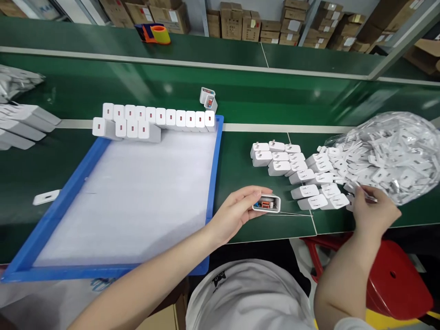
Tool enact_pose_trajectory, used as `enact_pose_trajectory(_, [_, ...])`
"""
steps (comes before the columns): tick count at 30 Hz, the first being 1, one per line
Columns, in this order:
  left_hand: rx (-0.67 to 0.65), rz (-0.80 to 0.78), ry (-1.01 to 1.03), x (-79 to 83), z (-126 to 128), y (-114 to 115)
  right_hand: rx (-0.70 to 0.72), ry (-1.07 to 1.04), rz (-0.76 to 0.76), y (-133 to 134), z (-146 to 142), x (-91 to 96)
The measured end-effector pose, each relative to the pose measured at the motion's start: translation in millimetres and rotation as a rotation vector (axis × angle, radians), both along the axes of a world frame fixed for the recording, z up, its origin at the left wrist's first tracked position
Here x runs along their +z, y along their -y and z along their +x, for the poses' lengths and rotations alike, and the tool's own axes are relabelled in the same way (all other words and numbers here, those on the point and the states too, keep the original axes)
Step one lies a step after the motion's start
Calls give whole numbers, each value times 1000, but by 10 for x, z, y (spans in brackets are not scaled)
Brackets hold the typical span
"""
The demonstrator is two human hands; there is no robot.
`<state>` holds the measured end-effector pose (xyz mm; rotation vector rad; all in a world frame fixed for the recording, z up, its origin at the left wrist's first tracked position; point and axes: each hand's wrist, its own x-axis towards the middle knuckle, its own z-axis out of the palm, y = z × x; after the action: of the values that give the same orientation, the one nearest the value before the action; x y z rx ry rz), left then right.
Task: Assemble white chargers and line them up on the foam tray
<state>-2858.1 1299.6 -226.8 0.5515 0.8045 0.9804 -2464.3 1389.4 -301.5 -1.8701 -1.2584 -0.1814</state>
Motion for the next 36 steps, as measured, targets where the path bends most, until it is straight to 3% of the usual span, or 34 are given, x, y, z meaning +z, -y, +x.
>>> enact_pose_trajectory(3, [15, 2, -6, -12, 0, 10, -41, -33, 93, -11, -110, 138])
enact_pose_trajectory(6, [18, 3, -2, -20, -1, 12, 9, -117, 217, 111, -463, 335])
enact_pose_trajectory(7, [16, 3, 2, -22, -1, 11, 83, -171, 245, 188, -645, 415])
enact_pose_trajectory(9, [16, 8, 12, -26, 1, 9, 383, -379, 311, 378, -1067, 586])
enact_pose_trajectory(11, [24, 11, 20, -29, 7, 8, 749, -506, 146, 566, -1480, 738])
enact_pose_trajectory(14, [41, 11, 31, -36, 24, 9, 1003, -565, 4, 749, -1903, 866])
enact_pose_trajectory(22, [90, 18, 23, -29, 43, 25, 1100, -436, -97, 832, -2102, 862])
enact_pose_trajectory(30, [76, 69, -25, -11, 34, 49, 1076, -96, -18, 809, -2061, 890])
enact_pose_trajectory(36, [62, 198, -174, 14, 36, 65, 1105, -37, -7, 809, -2058, 897])
